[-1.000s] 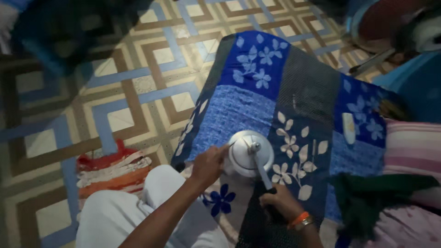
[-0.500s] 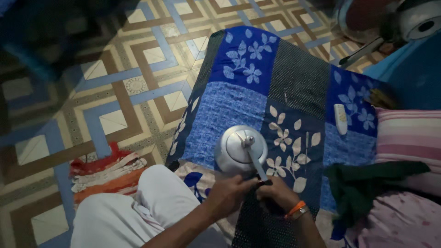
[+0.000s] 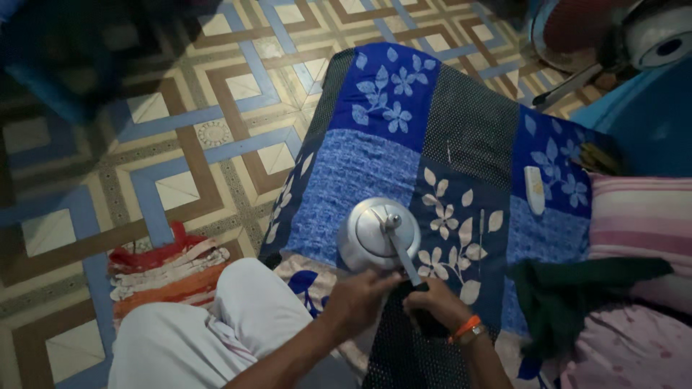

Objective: The person sits on the floor next to a bed and works on a small metal component with both hands, twisting and fitting it. They then pick up a pressure cooker lid, attach the component to it, and handle the cooker pot, fitting the parts together.

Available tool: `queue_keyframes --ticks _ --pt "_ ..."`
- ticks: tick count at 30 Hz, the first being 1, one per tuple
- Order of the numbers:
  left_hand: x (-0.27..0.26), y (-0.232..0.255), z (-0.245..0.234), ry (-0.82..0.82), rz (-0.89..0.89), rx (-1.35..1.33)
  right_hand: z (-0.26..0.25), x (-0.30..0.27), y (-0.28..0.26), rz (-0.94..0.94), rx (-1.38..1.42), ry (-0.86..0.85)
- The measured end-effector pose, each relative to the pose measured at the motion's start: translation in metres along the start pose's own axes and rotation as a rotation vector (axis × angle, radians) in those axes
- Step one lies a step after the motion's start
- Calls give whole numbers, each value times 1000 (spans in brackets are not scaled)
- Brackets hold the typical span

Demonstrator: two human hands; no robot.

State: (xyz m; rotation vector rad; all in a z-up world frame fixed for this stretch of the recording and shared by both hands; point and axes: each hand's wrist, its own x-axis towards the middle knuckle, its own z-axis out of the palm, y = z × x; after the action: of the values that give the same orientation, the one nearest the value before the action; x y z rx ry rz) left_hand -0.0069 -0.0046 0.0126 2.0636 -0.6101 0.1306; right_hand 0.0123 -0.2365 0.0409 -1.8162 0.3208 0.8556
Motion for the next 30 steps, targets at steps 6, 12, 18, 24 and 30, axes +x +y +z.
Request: queue_keyframes --ticks 6,12,18,24,30 --pt "-8 -11 18 36 -8 -74 -4 -1 1 -2 10 -9" --pt "-2 -5 13 68 -9 -95 -2 -5 -3 23 -15 4" --pt "-4 -11 17 54 -66 -68 0 -3 8 65 101 61" --pt "0 -20 14 -29 -99 -38 3 4 15 5 -12 6" --pt "13 4 -23 72 131 110 22 -4 2 5 -12 79"
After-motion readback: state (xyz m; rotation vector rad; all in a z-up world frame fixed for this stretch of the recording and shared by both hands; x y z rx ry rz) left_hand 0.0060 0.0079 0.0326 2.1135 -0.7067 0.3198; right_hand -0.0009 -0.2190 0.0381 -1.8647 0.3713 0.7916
